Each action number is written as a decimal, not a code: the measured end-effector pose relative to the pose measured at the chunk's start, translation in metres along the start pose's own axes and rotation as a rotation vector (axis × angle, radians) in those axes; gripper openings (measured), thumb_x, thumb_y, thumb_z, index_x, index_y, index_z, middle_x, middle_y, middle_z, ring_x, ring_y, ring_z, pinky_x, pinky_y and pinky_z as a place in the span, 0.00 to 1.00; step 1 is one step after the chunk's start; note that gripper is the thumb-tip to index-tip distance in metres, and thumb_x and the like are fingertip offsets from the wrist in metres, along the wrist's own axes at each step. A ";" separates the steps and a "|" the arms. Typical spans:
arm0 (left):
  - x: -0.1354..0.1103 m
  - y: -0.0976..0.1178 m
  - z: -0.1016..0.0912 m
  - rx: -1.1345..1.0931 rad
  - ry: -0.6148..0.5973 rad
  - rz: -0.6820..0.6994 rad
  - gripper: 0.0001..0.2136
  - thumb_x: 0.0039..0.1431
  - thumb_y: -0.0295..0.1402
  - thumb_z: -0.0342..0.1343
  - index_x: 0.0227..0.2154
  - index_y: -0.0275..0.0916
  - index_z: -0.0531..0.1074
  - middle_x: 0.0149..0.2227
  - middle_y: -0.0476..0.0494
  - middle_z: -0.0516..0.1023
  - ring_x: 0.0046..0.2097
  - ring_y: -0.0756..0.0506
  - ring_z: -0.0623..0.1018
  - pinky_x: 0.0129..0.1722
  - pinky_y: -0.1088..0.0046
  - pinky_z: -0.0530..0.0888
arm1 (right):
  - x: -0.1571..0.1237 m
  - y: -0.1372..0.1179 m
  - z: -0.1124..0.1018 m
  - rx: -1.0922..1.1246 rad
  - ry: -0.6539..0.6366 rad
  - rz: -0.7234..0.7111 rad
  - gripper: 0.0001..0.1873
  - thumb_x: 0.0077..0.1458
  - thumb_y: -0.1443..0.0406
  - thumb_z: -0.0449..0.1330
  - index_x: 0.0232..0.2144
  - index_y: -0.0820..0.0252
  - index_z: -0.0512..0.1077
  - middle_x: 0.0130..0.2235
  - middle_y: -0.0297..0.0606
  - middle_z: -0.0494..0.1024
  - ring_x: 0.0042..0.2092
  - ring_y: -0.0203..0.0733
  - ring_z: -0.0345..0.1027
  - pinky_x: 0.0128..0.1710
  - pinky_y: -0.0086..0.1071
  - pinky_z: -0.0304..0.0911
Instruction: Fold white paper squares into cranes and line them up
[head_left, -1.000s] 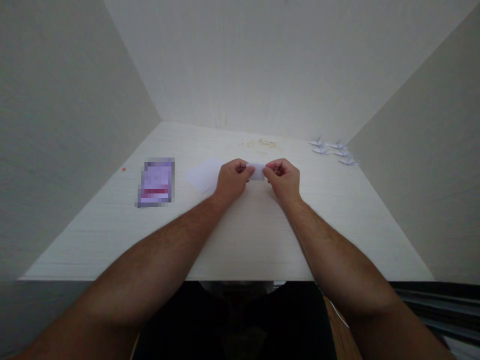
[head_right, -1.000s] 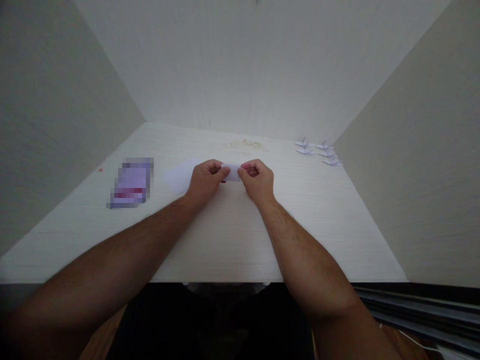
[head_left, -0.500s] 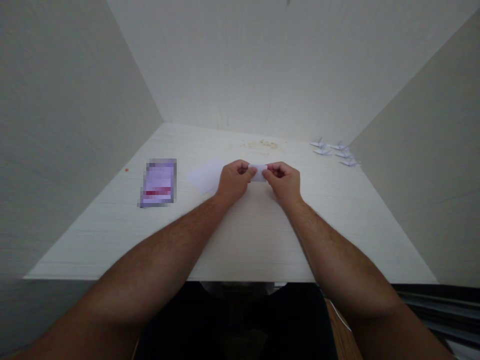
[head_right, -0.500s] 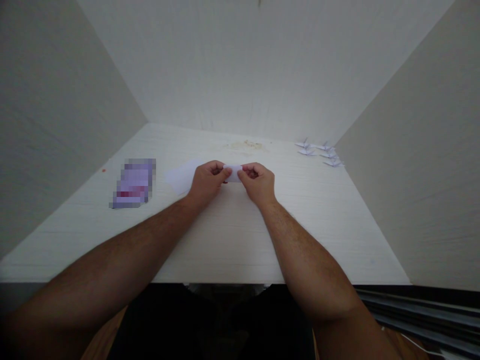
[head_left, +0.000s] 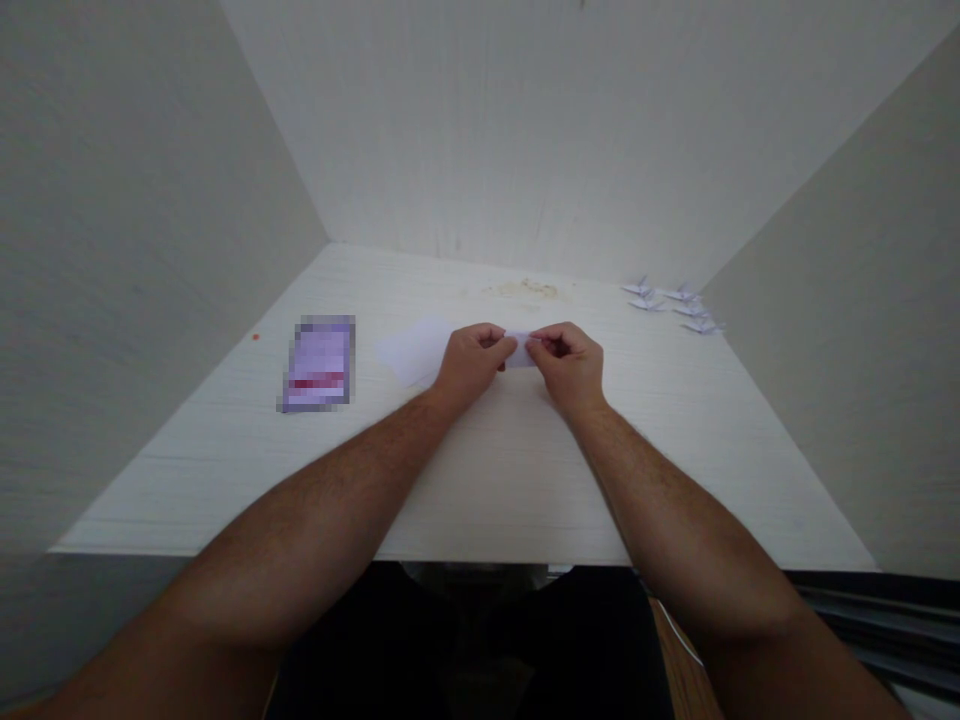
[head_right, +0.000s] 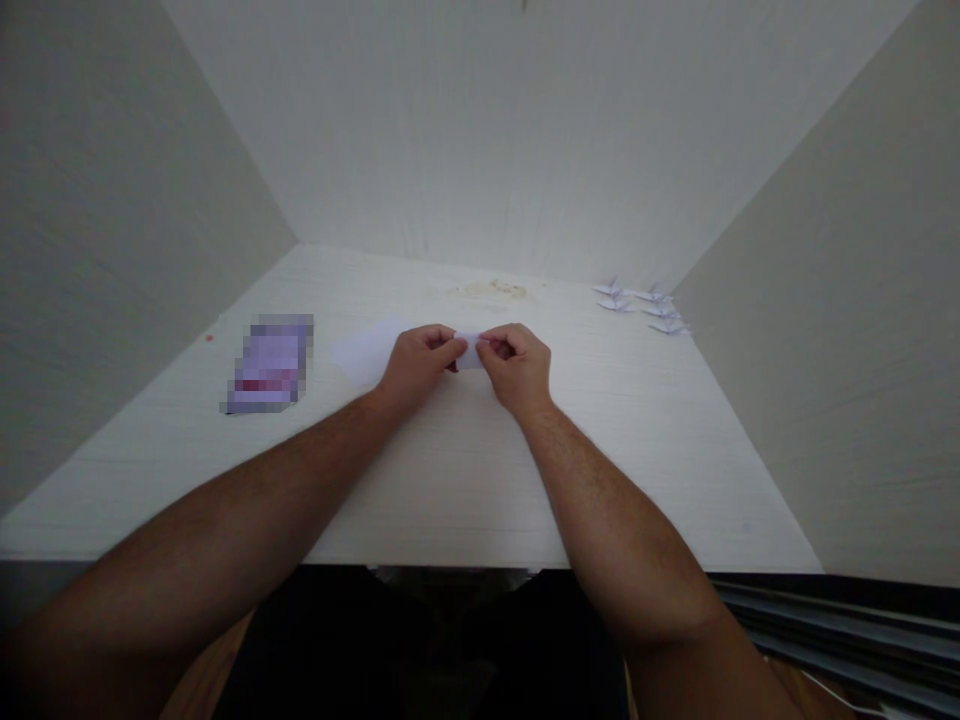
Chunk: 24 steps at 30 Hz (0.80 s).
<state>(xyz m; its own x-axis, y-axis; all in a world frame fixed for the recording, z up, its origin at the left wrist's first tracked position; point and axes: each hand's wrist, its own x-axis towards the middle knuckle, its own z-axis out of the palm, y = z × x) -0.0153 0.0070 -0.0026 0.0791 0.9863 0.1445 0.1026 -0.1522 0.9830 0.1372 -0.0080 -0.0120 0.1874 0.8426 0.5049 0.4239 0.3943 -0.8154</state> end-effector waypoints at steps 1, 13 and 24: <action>0.000 0.000 0.000 -0.027 0.001 -0.011 0.09 0.50 0.36 0.60 0.22 0.36 0.72 0.19 0.50 0.71 0.22 0.53 0.69 0.22 0.79 0.66 | 0.000 0.000 0.000 -0.006 -0.004 -0.020 0.02 0.50 0.64 0.63 0.28 0.55 0.76 0.28 0.32 0.75 0.29 0.36 0.65 0.30 0.32 0.62; 0.003 -0.005 0.002 -0.291 -0.032 -0.114 0.11 0.48 0.37 0.64 0.24 0.35 0.71 0.24 0.48 0.72 0.27 0.51 0.75 0.27 0.71 0.80 | 0.002 0.000 -0.003 0.021 -0.080 -0.112 0.06 0.51 0.68 0.61 0.30 0.53 0.78 0.31 0.32 0.76 0.32 0.36 0.67 0.33 0.33 0.63; 0.001 0.003 0.002 -0.360 -0.047 -0.192 0.10 0.48 0.35 0.63 0.24 0.35 0.71 0.24 0.49 0.71 0.26 0.52 0.73 0.29 0.70 0.81 | 0.004 0.004 -0.004 0.047 -0.124 -0.183 0.07 0.50 0.69 0.60 0.28 0.51 0.77 0.31 0.32 0.75 0.34 0.37 0.68 0.35 0.34 0.65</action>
<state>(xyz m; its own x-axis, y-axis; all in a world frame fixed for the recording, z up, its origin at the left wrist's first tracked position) -0.0129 0.0073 0.0000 0.1387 0.9894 -0.0421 -0.2327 0.0739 0.9697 0.1433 -0.0046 -0.0119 -0.0002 0.7930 0.6092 0.3988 0.5587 -0.7272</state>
